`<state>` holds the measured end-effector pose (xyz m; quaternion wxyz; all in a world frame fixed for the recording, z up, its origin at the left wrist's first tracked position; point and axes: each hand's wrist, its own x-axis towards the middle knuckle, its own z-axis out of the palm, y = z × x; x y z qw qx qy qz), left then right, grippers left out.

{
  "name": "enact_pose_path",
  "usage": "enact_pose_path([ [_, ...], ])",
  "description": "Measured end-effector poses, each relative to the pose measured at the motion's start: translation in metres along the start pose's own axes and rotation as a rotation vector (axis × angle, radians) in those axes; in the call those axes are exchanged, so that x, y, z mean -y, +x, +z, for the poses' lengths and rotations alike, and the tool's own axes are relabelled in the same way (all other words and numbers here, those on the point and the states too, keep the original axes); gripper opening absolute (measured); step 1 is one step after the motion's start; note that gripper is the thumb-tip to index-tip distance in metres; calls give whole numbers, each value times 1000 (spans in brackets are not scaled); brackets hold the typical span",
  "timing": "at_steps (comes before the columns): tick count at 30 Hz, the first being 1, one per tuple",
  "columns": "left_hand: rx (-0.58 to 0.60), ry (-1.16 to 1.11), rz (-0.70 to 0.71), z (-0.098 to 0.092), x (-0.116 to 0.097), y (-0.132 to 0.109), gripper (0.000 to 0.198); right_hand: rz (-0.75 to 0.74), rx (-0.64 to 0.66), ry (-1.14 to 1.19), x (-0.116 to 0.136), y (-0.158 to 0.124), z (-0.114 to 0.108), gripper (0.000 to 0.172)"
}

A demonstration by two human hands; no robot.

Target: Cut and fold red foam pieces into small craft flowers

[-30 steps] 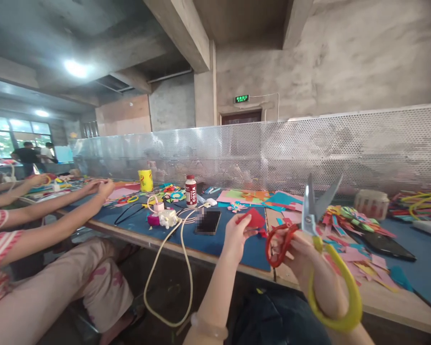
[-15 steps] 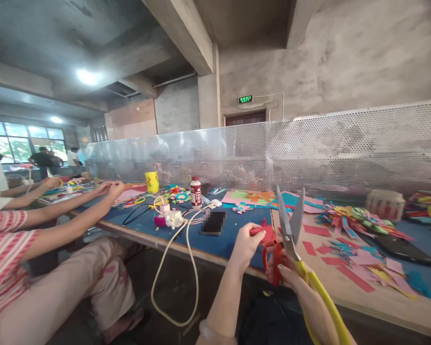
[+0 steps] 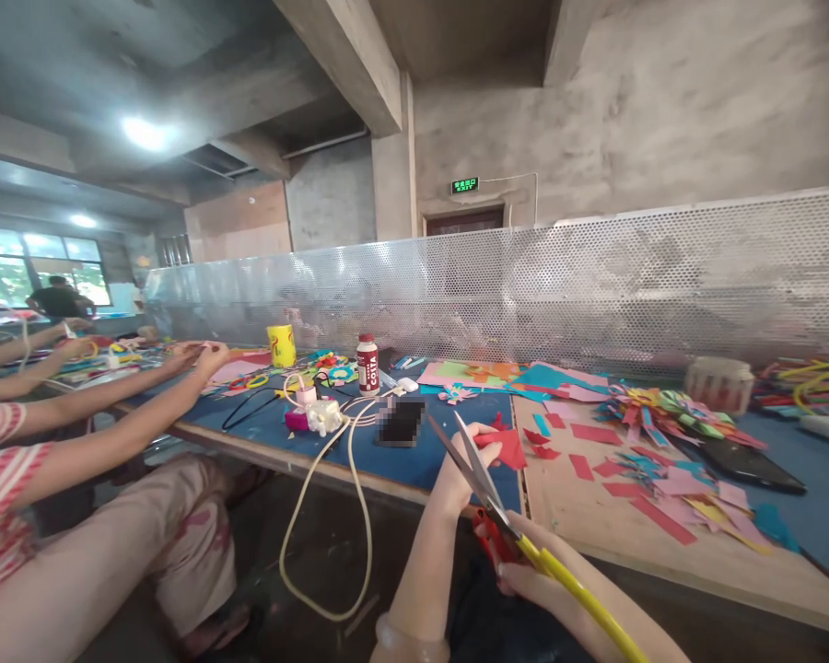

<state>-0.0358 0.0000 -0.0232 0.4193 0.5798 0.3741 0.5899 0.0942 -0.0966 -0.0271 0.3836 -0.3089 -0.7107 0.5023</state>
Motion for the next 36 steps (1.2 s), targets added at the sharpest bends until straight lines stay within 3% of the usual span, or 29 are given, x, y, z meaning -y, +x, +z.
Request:
enact_pose_path([
  [8, 5, 2, 17, 2, -4, -4, 19, 47, -48, 38, -3, -6, -2, 33],
  [18, 6, 0, -27, 3, -1, 2, 16, 23, -13, -163, 28, -15, 0, 36],
  [25, -3, -122, -62, 5, -6, 0, 40, 39, -28, -174, 23, -15, 0, 35],
  [27, -5, -81, -32, 4, -8, -1, 35, 24, -13, -170, 21, -14, 0, 35],
  [32, -61, 58, 39, 1, -8, -3, 25, 56, -29, -47, 16, -8, 2, 31],
  [36, -149, -7, 64, 1, -10, -2, 22, 26, -68, 207, 13, -2, 0, 19],
])
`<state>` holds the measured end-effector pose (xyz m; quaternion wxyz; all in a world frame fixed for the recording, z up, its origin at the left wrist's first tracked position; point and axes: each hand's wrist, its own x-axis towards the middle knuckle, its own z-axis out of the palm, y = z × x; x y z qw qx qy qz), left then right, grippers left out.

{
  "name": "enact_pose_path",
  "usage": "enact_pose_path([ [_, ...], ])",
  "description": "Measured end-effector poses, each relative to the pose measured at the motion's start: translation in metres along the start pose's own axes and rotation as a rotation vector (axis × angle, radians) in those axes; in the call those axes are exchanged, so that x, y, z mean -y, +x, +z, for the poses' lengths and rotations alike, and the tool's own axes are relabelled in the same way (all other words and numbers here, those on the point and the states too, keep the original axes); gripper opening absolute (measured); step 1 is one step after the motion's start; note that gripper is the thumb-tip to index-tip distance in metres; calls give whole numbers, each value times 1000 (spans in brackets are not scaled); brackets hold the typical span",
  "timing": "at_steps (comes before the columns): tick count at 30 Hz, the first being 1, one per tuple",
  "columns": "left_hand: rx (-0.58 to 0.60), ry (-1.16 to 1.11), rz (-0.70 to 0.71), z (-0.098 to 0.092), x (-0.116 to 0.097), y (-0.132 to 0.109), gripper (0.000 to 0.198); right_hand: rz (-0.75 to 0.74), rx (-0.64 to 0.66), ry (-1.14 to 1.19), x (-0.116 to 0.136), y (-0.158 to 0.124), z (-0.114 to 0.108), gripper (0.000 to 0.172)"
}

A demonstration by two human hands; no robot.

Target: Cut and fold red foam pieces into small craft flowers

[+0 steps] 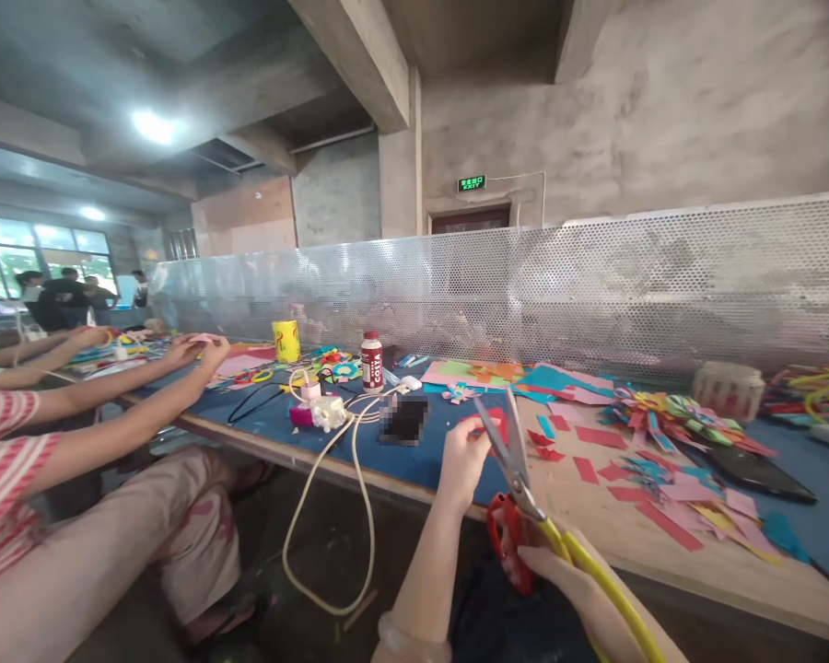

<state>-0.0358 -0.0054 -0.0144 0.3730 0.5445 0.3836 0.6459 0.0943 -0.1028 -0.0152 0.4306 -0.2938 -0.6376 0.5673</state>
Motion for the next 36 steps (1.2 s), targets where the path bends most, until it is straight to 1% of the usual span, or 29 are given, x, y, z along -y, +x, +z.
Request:
enact_pose_path([
  [2, -19, -52, 26, 0, -6, 1, 20, -8, -18, 148, 0, 1, -2, 18],
  [4, -36, -66, 57, -2, -16, 1, 21, 23, -30, 292, 1, 2, -3, 19],
  [7, -56, -84, 94, -6, -37, -2, 26, 45, -75, 402, 4, 2, -2, 19],
  [9, -49, -105, 135, -9, -52, -5, 27, 36, -127, 405, 5, 2, 0, 20],
  [12, -48, -92, 195, -12, -74, -11, 29, 51, -172, 369, 4, 3, 3, 27],
  [16, -31, 0, 221, -14, -94, -20, 29, 99, -221, 290, -3, 9, 11, 37],
  [20, -60, 36, 231, -15, -100, -21, 27, 114, -370, 172, -13, 22, 20, 43],
  [22, -41, 33, 229, -14, -99, -20, 27, 117, -385, 115, -17, 28, 22, 45],
  [27, -18, 81, 251, -11, -101, -18, 26, 102, -367, 13, -18, 28, 19, 48],
  [30, -2, 123, 216, -10, -106, -18, 27, 109, -359, -48, -15, 26, 17, 49],
  [33, -15, 123, 190, -13, -107, -18, 29, 111, -362, -120, -13, 26, 17, 49],
  [36, -45, 99, 197, -17, -106, -18, 29, 104, -357, -156, -14, 28, 20, 47],
])
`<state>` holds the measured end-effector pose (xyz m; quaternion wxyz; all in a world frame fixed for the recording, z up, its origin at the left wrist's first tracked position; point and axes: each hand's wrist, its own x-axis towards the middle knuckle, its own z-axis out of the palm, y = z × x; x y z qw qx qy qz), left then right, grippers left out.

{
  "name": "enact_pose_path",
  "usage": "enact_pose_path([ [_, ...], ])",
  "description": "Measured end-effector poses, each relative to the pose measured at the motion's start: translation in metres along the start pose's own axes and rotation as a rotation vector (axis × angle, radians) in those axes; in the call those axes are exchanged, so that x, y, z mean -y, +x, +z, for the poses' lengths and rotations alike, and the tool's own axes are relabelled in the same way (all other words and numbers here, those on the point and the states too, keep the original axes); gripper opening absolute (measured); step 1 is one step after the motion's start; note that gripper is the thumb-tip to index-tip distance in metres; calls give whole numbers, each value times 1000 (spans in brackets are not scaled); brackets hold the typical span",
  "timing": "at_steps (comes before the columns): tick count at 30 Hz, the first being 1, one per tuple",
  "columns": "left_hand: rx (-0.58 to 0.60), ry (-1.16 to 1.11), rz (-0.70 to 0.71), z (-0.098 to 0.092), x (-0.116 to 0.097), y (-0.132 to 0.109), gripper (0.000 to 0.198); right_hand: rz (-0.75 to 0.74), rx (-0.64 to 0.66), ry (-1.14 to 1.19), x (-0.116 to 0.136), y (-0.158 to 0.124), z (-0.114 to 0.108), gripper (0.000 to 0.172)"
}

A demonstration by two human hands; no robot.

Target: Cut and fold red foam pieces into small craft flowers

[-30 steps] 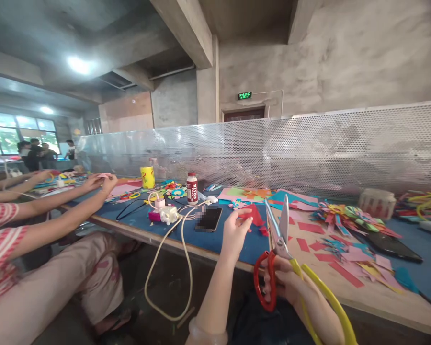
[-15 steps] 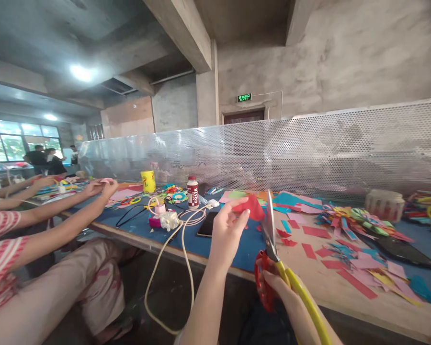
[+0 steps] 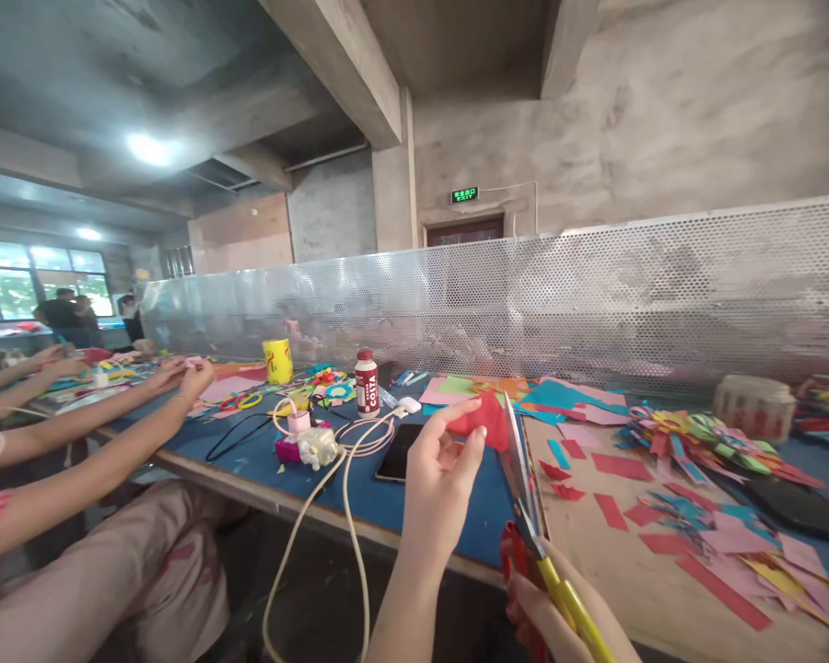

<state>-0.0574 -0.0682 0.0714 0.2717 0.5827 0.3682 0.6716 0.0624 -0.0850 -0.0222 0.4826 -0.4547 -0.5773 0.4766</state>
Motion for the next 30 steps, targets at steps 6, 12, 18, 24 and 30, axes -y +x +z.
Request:
enact_pose_path([
  [6, -25, 84, 8, -6, 7, -4, 26, 74, 100, 145, -6, 1, 8, 47],
  [12, -29, 13, 31, -9, 10, -4, 25, 108, 191, 126, -18, 6, 8, 48],
  [18, -44, 29, 96, -12, 12, -5, 24, 43, 105, 70, -11, -2, 9, 44],
  [24, -61, 75, 103, -16, 10, -9, 22, 21, 98, -15, 2, -8, 5, 40],
  [30, -42, 126, 114, -12, 4, -14, 27, 39, 92, -8, -10, -4, 4, 41],
])
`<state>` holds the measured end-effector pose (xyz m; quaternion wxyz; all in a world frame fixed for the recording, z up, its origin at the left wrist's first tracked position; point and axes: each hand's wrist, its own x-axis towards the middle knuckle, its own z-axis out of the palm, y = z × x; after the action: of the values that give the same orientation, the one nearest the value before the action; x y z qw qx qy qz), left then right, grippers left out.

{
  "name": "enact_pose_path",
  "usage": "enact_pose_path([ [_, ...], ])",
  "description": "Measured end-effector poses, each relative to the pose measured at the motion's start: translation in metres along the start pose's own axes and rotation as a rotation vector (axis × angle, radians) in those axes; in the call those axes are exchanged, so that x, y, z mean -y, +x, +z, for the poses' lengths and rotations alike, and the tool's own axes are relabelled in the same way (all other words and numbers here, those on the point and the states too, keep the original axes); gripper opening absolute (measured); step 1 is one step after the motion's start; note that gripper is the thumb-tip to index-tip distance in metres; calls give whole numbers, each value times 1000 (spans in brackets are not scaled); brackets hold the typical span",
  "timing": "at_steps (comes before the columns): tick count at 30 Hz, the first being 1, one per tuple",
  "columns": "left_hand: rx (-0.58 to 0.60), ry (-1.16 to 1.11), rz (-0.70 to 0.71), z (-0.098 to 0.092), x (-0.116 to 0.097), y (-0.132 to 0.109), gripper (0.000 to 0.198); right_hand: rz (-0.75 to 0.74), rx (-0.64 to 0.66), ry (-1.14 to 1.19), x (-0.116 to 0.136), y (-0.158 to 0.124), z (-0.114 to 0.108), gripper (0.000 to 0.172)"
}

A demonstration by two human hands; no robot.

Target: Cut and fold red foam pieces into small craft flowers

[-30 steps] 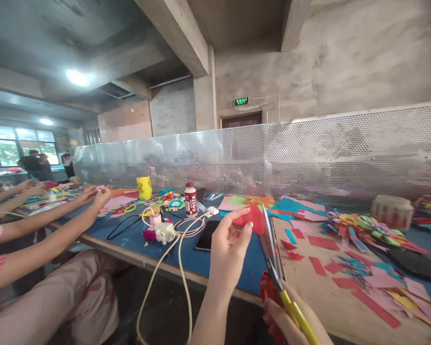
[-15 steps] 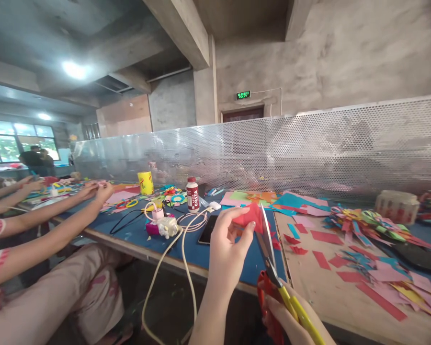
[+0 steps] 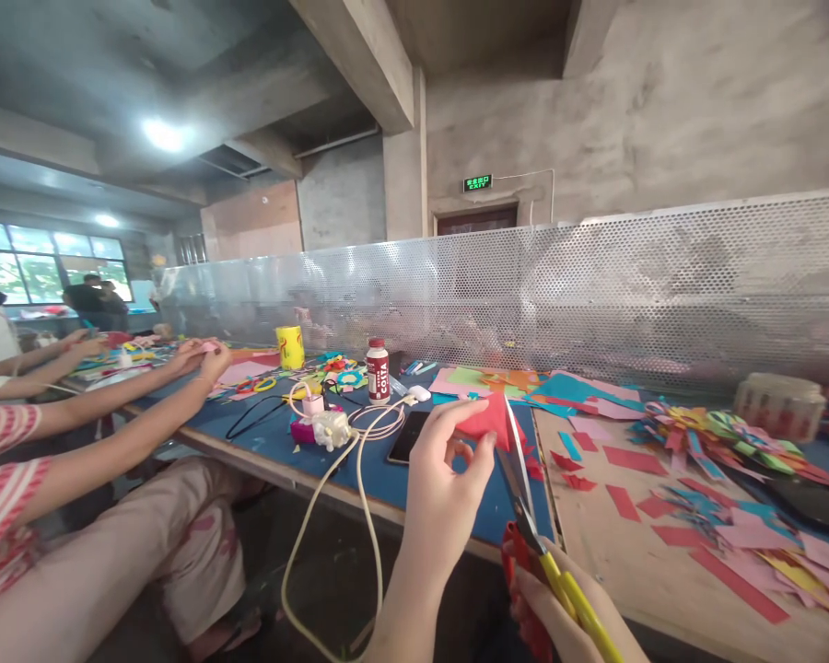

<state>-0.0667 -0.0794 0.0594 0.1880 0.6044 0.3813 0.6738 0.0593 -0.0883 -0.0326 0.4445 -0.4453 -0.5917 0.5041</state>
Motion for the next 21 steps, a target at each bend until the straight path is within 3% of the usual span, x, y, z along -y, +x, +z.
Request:
enact_pose_path([
  [8, -2, -21, -48, 4, -1, -1, 29, 71, 43, 52, -14, 11, -5, 45],
  [21, 23, 0, -108, 1, 0, -3, 22, 26, -14, 62, 0, 1, -3, 41],
])
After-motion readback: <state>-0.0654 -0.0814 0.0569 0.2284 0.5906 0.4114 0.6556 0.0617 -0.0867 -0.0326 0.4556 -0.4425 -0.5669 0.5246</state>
